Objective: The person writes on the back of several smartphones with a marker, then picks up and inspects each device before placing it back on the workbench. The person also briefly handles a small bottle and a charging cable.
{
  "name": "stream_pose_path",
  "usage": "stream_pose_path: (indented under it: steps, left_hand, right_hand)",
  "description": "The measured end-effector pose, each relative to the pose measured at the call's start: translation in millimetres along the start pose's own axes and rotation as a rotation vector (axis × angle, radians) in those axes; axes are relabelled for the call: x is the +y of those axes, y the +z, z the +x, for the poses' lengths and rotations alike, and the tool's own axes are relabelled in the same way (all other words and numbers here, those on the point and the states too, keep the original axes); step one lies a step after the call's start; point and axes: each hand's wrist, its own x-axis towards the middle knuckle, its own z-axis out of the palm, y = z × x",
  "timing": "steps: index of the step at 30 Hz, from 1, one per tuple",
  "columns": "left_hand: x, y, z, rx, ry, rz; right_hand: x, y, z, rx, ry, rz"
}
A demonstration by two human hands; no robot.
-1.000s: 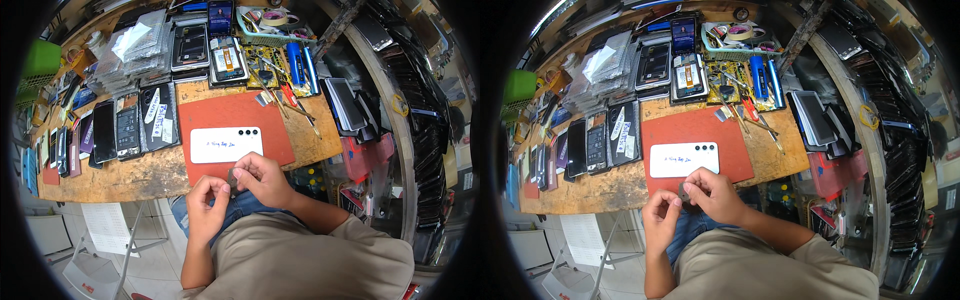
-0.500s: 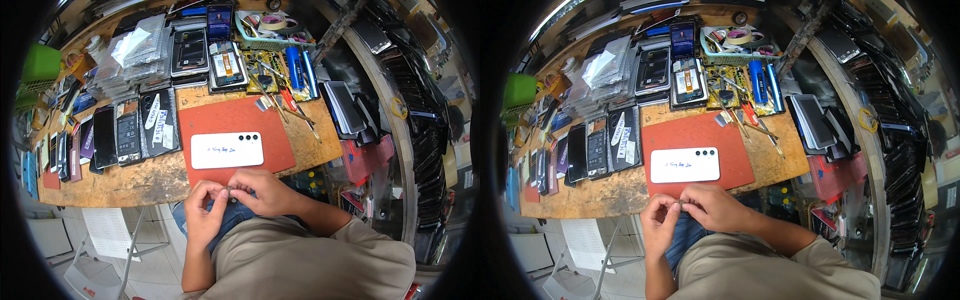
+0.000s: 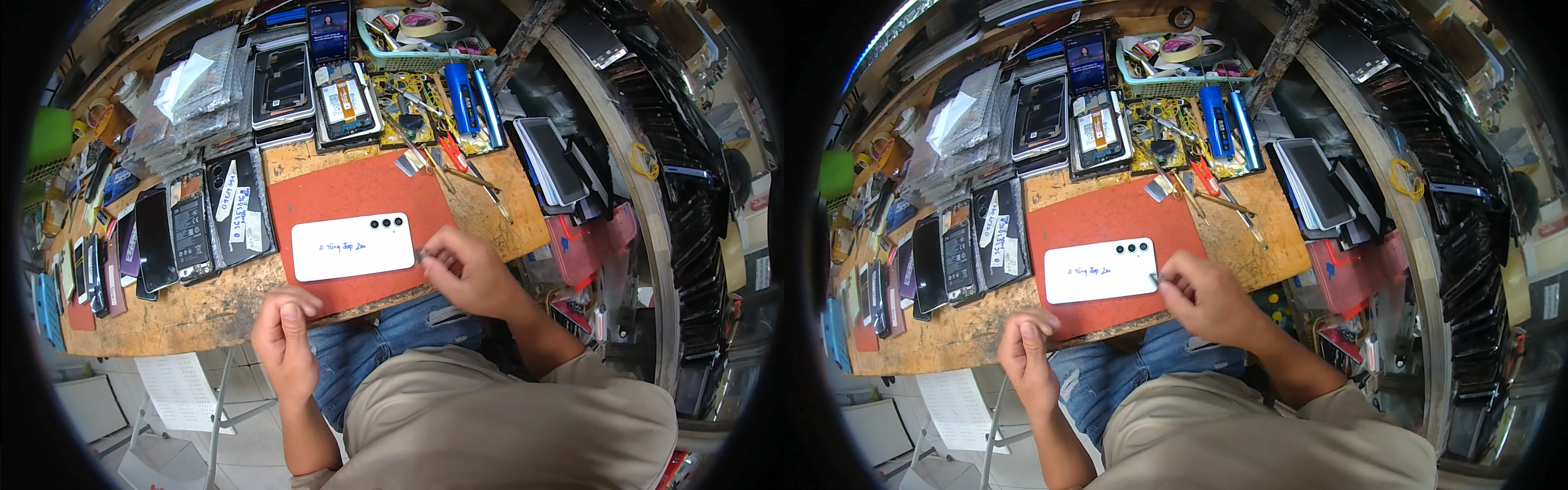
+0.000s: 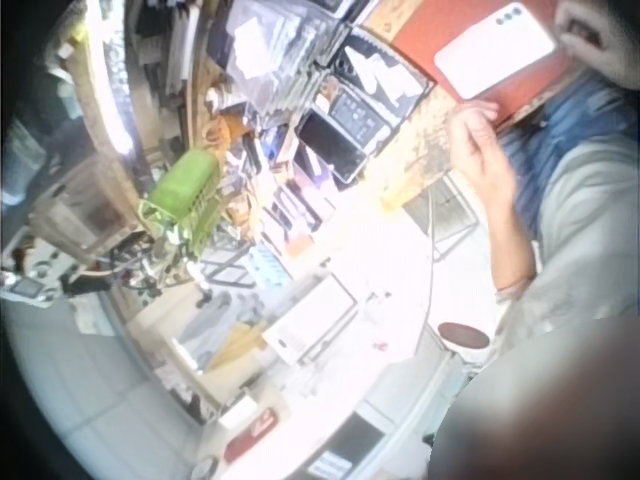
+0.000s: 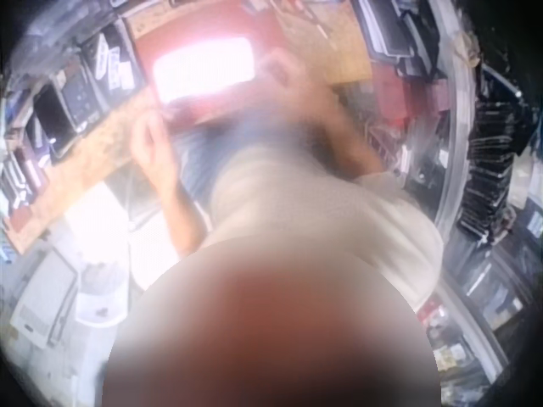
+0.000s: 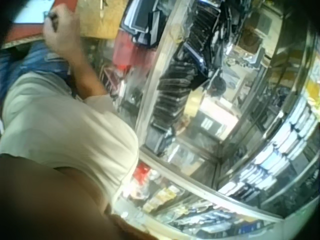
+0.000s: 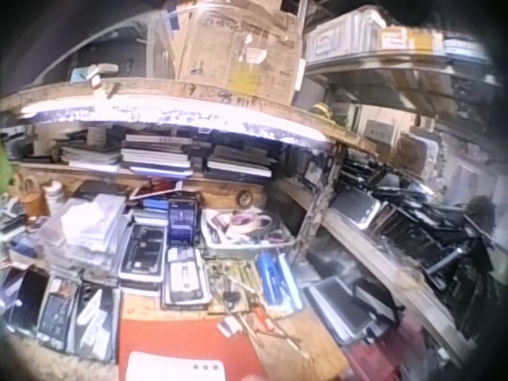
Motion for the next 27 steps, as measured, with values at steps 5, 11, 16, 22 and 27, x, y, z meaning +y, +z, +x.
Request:
stream_pose_path:
  steps: [5, 11, 16, 22, 27]
  left_hand:
    - [7.4, 22.2, 33.6, -0.228, 0.133, 0.493]
    - [0.5, 32.0, 64.0, -0.448, 0.261, 1.031]
    - [-7.9, 28.0, 58.8, -0.414, 0.240, 0.930]
    - [-17.8, 28.5, 47.5, -0.298, 0.360, 0.941]
    - [-22.4, 27.2, 48.1, -0.297, 0.326, 0.920]
  right_hand:
    - [22.2, -9.5, 9.9, 0.361, -0.360, -0.461]
    - [37.4, -6.6, 5.8, 0.165, -0.396, -0.529]
    - [31.7, -12.2, 33.2, 0.194, -0.466, -0.346]
    - [16.5, -9.7, 65.3, 0.104, -0.645, -0.278]
    - [16.3, -2.6, 81.3, 0.050, -0.680, -0.282]
